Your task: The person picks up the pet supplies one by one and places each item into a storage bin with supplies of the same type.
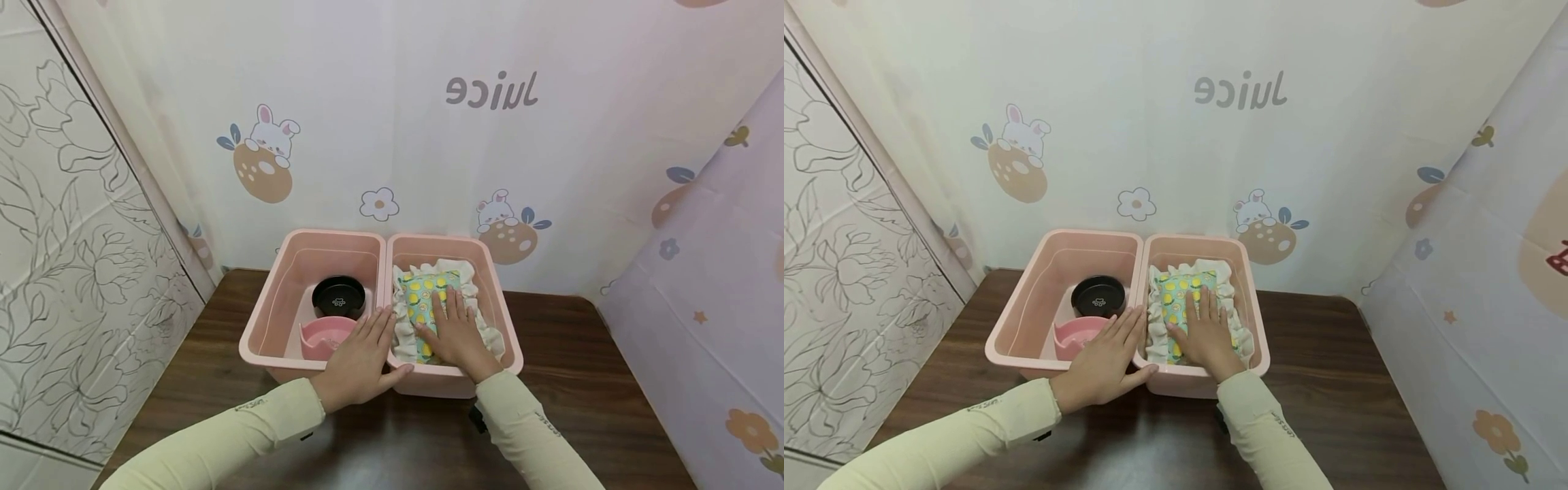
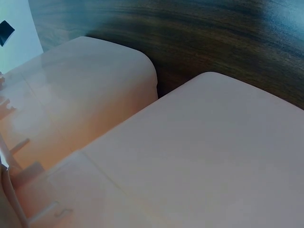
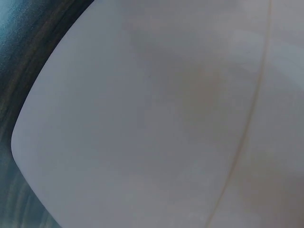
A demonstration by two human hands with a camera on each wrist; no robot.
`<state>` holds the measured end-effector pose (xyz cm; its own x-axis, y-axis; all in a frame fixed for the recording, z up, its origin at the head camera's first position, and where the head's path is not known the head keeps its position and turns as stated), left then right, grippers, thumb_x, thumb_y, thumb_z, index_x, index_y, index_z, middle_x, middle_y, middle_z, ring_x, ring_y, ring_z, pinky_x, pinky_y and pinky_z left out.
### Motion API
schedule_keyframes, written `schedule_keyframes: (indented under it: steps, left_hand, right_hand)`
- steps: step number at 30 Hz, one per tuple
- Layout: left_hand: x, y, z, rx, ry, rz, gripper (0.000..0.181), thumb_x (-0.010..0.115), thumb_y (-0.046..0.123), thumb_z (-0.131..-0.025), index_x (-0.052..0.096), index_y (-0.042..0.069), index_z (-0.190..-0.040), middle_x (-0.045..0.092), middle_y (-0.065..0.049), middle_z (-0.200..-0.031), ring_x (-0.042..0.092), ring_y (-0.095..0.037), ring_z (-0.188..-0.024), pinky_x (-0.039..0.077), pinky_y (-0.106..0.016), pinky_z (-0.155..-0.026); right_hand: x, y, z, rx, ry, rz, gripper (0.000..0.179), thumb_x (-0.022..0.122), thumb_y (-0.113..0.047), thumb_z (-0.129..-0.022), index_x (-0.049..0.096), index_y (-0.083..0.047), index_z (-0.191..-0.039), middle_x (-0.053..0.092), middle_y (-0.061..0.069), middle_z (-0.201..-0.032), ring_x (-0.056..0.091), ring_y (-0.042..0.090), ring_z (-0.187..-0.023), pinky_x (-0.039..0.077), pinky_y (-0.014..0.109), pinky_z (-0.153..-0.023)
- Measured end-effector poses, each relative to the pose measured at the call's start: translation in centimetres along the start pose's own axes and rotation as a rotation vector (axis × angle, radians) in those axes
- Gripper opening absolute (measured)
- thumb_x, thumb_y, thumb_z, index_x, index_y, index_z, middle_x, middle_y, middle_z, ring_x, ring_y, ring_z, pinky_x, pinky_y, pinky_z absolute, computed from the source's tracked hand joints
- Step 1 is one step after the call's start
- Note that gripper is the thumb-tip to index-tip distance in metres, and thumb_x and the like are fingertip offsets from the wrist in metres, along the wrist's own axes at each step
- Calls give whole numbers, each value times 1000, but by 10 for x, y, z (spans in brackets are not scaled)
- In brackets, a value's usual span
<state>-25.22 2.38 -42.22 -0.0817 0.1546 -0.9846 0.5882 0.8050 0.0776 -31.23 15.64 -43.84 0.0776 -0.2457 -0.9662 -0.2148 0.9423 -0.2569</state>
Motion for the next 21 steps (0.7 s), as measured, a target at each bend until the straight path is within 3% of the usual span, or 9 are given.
schedule_keyframes:
  steps: [4,11,16,21]
  left_hand:
    - [0,0,1,6,-11,-1,91,20,72,-92,18,5,-153,15,-12,-160,11,-26,-147,17,-43,-117]
    - [-7,-1,1,22,-7,24,89,26,69,-93,21,3,-152,18,-14,-159,13,-28,-147,16,-44,-117]
    - [-7,-5,-2,11,-32,81,89,30,69,-93,21,2,-152,16,-14,-159,13,-28,-147,16,-44,-117]
    - [-9,-7,-3,7,-65,143,89,35,67,-93,22,0,-151,14,-16,-159,12,-29,-147,16,-46,-117]
  right_hand:
    - [0,0,1,3,-2,-18,80,44,-49,-98,10,0,-152,-4,29,-156,-3,45,-143,8,65,-111]
    - [-2,1,-3,11,22,-24,80,43,-51,-98,11,-2,-153,-4,27,-157,-5,44,-144,9,65,-111]
    - [-7,0,-3,-1,49,-49,81,44,-51,-98,10,-2,-153,-2,27,-157,-2,48,-143,9,67,-109]
    - [-15,-3,1,-39,23,-95,79,43,-48,-99,9,-1,-152,-2,27,-157,-2,48,-143,9,68,-108]
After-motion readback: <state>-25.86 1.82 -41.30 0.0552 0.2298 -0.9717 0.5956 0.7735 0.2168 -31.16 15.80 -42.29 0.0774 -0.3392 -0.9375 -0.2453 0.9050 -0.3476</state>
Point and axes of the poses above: each hand's wrist, its own z-axis away from the middle knuckle, its own x-axis out of the palm, y = z × x, the point moved 10 cm from there along -z, towards the middle knuckle
